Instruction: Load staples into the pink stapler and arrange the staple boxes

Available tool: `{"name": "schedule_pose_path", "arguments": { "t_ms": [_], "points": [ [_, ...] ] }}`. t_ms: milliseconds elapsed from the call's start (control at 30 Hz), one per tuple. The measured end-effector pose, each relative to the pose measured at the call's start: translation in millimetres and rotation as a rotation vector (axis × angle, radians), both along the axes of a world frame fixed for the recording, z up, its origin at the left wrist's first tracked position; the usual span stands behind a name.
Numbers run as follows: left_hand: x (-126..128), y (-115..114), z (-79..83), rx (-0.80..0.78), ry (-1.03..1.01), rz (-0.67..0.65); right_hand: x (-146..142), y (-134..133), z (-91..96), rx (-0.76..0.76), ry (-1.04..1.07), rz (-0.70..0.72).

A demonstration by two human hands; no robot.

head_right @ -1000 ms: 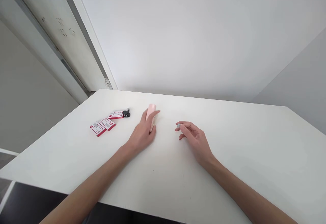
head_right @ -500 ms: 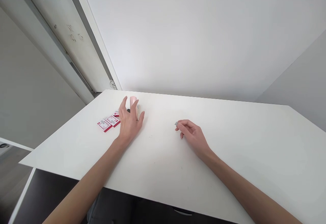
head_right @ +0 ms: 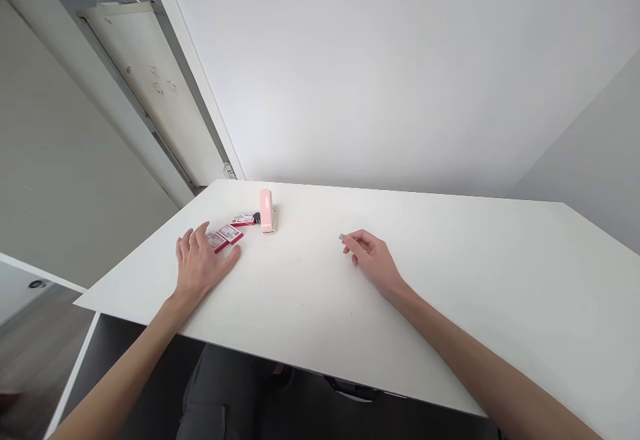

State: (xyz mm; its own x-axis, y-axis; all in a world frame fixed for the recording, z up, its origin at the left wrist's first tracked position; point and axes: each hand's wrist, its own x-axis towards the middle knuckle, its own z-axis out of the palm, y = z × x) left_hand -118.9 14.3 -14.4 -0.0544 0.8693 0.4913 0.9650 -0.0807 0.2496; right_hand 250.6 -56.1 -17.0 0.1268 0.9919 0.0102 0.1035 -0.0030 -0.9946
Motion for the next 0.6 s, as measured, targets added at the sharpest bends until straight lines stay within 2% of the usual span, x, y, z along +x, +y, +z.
{"name": "schedule_pose_path", "arguments": {
  "t_ms": [133, 333, 467, 600],
  "points": [
    [-16, -17, 6.8, -0.164, -0.079, 0.005, 0, -1, -0.2, -0.006, 0.001, 0.006],
    [-12, -50, 10.6, -0.166, -0.142, -0.046, -2, -2, 0.6, -0.03, 0.005, 0.028],
    [10, -62, 7.3, -0.181, -0.069, -0.264, -2, -3, 2.3, -0.036, 0.003, 0.045],
    [41, -52, 4.8, -0.29, -0.022, -0.527, -2, -3, 3.0, -0.037, 0.007, 0.053]
  ]
}}
